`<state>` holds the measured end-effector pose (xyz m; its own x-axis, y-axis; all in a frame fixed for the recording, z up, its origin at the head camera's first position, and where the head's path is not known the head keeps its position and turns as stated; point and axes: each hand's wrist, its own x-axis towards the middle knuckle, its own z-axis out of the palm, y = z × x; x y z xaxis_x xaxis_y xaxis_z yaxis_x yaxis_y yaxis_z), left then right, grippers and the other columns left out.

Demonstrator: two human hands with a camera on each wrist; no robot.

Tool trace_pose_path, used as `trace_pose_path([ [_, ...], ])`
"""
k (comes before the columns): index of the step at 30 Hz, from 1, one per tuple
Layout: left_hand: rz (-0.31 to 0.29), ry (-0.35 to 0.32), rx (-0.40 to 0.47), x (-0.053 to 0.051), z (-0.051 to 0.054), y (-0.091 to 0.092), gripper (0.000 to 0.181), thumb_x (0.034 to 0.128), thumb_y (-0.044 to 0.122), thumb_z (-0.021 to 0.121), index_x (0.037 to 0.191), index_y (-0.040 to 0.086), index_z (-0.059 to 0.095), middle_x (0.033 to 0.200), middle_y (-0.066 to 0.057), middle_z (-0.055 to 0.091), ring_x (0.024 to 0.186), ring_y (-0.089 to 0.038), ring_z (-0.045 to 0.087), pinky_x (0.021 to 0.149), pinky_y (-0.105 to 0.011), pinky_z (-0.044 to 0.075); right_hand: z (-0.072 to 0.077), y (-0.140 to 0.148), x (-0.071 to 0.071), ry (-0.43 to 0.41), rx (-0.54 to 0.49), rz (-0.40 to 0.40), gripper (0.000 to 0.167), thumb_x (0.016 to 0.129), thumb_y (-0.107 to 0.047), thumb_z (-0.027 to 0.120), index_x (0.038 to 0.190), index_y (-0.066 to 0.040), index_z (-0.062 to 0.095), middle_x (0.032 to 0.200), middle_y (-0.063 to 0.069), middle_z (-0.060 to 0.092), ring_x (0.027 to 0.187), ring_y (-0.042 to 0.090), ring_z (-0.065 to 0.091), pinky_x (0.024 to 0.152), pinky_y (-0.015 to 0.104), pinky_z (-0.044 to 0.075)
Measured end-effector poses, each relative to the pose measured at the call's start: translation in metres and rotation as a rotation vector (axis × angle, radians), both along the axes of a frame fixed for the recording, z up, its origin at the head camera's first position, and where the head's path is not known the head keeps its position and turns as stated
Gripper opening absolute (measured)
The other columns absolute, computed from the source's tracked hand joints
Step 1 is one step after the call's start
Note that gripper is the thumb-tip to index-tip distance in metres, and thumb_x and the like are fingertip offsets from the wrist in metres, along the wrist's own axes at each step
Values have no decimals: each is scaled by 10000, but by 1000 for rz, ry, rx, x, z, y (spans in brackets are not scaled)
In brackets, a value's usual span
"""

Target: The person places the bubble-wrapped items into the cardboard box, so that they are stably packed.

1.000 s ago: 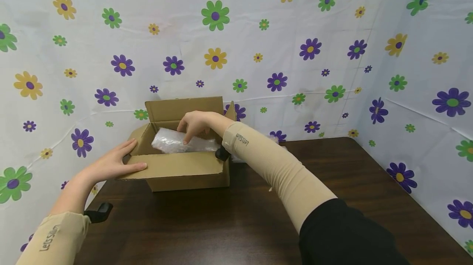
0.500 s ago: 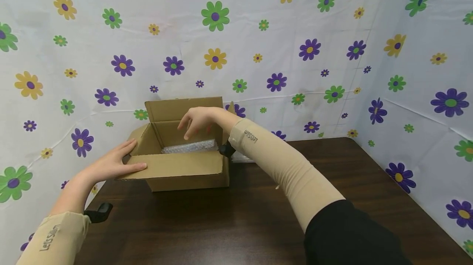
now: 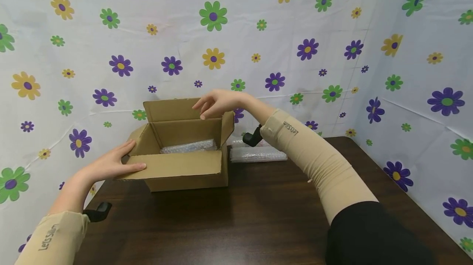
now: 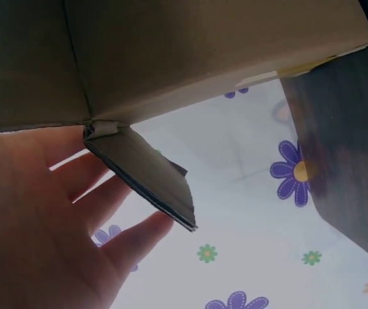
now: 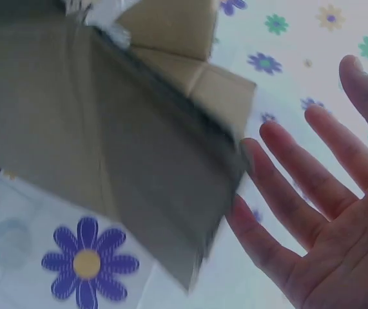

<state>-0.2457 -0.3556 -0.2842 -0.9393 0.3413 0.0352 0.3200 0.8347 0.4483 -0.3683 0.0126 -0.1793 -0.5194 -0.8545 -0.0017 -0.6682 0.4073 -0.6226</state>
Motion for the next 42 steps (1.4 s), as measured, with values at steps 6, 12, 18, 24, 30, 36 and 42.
trace_pose_path([
  [6, -9, -16, 4, -1, 1, 0, 983, 876, 383, 688, 1494, -124, 115, 1519, -389, 68, 1368, -582, 78, 1007, -739, 172, 3, 46, -6, -6, -56, -100, 468, 923, -267, 674, 1364, -146, 574, 1272, 88, 631, 1068, 188, 633, 867, 407, 512],
  [12, -2, -27, 7, -1, 4, 2, 954, 898, 386, 666, 1491, -128, 125, 1520, -384, 82, 1367, -575, 107, 1014, -721, 197, -10, 86, -15, -16, -70, -190, 466, 935, -280, 656, 1371, -138, 572, 1313, 99, 606, 1105, 202, 617, 853, 406, 523],
  [18, 13, -41, 6, -2, 4, 2, 944, 913, 402, 648, 1495, -122, 121, 1521, -378, 95, 1370, -567, 121, 1020, -706, 210, -41, 119, -26, -38, -43, -248, 477, 942, -310, 641, 1388, -162, 555, 1336, 90, 588, 1127, 223, 598, 915, 468, 494],
  [24, 10, -36, 5, -2, 4, 2, 955, 906, 390, 660, 1490, -132, 113, 1511, -391, 106, 1349, -584, 159, 1013, -705, 228, -82, 134, -34, -3, -23, -278, 492, 925, -292, 671, 1383, -152, 559, 1300, 113, 610, 1142, 272, 599, 906, 458, 504],
  [30, 12, -40, -17, -2, 6, 3, 979, 891, 407, 673, 1485, -140, 121, 1501, -395, 143, 1336, -586, 192, 1012, -699, 243, -127, 136, -37, -8, -101, -278, 521, 898, -216, 709, 1378, -87, 552, 1282, 149, 612, 1158, 322, 590, 936, 448, 495],
  [36, 28, -45, -64, -2, 11, 8, 1006, 873, 456, 679, 1469, -161, 154, 1477, -406, 201, 1309, -582, 265, 1006, -681, 288, -168, 135, -41, -1, -131, -343, 542, 868, -211, 736, 1355, -45, 566, 1281, 206, 598, 1163, 373, 575, 907, 443, 512],
  [42, 39, -61, -96, -3, 14, 12, 1032, 858, 494, 684, 1465, -163, 169, 1461, -408, 239, 1303, -575, 288, 1001, -672, 310, -196, 136, -43, 4, -105, -414, 568, 858, -217, 749, 1343, 7, 556, 1285, 235, 585, 1162, 388, 569, 923, 478, 498],
])
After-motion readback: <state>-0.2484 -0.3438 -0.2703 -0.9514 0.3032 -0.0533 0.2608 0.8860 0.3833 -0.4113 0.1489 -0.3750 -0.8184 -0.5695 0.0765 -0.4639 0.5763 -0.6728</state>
